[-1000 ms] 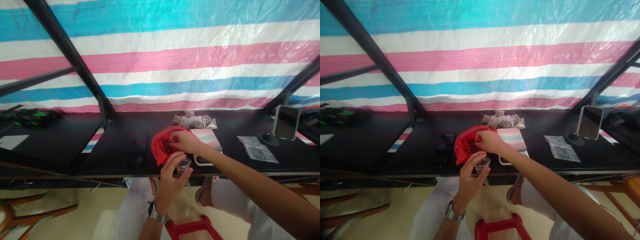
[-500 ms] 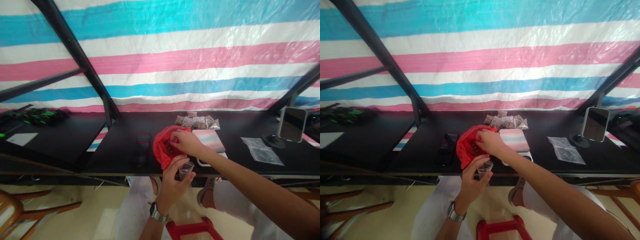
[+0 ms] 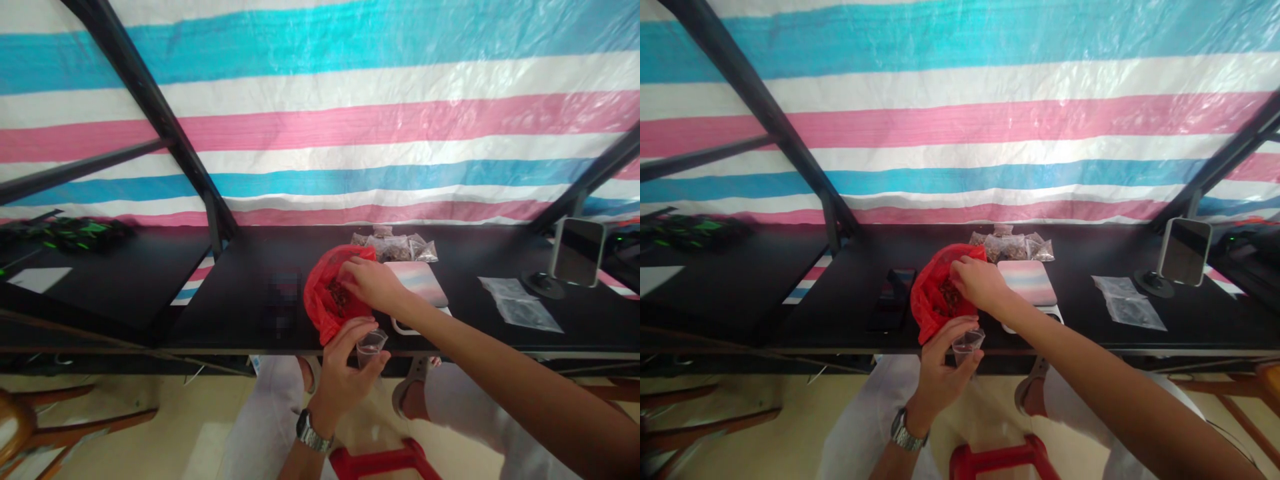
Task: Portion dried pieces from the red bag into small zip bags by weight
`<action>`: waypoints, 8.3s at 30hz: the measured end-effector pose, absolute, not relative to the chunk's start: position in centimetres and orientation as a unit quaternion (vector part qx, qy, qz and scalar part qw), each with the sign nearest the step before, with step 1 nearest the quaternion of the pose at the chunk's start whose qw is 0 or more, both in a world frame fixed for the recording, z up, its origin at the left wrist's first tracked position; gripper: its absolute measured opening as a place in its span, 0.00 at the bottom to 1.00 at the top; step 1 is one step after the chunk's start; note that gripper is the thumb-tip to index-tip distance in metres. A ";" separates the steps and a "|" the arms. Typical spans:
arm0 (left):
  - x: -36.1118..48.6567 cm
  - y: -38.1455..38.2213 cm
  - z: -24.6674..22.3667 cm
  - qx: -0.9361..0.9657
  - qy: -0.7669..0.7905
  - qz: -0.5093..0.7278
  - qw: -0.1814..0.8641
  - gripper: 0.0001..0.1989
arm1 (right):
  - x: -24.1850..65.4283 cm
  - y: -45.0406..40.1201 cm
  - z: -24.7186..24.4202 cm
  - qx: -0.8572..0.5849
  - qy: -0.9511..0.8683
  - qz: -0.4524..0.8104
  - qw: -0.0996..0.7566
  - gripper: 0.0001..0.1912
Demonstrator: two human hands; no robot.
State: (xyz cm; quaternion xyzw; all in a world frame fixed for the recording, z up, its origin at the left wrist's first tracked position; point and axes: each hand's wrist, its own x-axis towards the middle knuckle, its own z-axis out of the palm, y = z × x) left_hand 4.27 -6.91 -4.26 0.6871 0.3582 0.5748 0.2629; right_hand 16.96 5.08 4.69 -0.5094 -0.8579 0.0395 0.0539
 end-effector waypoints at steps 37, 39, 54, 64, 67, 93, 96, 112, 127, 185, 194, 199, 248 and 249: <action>4.4 -2.8 -3.3 0.661 0.372 0.560 0.332 0.12 | 20.3 8.5 1.8 -0.561 -0.685 0.384 0.262 0.06; 4.2 -2.3 -3.3 0.639 0.381 0.567 0.354 0.14 | 20.8 8.3 2.9 -0.546 -0.681 0.402 0.277 0.06; 5.3 -1.9 -4.5 0.491 0.403 0.624 0.455 0.28 | 21.8 1.6 8.2 -0.466 -0.774 0.313 0.292 0.08; 5.5 -2.0 -4.1 0.459 0.373 0.654 0.470 0.27 | 21.3 0.2 8.4 -0.417 -0.836 0.225 0.276 0.15; 4.8 -2.5 -4.2 0.466 0.387 0.646 0.465 0.27 | 21.1 1.1 8.4 -0.467 -0.810 0.197 0.295 0.12; 0.5 -4.2 -4.5 0.394 0.453 0.655 0.458 0.32 | 17.8 7.7 0.8 -0.423 -0.854 0.256 0.161 0.13; 0.7 -3.9 -4.5 0.396 0.470 0.652 0.445 0.32 | 18.6 7.3 1.3 -0.427 -0.846 0.279 0.158 0.10; 2.1 -5.1 -4.6 0.521 0.510 0.597 0.335 0.29 | 21.9 4.8 5.9 -0.450 -0.673 0.511 0.291 0.12; 3.8 -5.1 -3.9 0.485 0.470 0.628 0.387 0.42 | 20.3 -0.8 7.1 -0.463 -0.754 0.351 0.306 0.06; 1.7 0.3 -4.7 0.295 0.484 0.703 0.429 0.46 | 21.3 6.4 3.1 -0.391 -0.891 0.221 0.062 0.07; 0.9 -2.7 -3.8 0.379 0.504 0.716 0.300 0.41 | 22.5 4.7 3.6 -0.435 -0.882 0.167 0.068 0.05; 2.7 -7.5 -4.6 0.456 0.511 0.640 0.349 0.35 | 23.0 4.4 3.9 -0.436 -0.886 0.153 0.050 0.04; 5.0 -7.8 -5.7 0.475 0.483 0.591 0.438 0.41 | 21.9 -3.2 5.5 -0.436 -0.799 0.292 0.294 0.03; 5.1 -7.8 -5.7 0.472 0.481 0.590 0.445 0.41 | 21.8 -3.5 5.5 -0.418 -0.816 0.272 0.291 0.04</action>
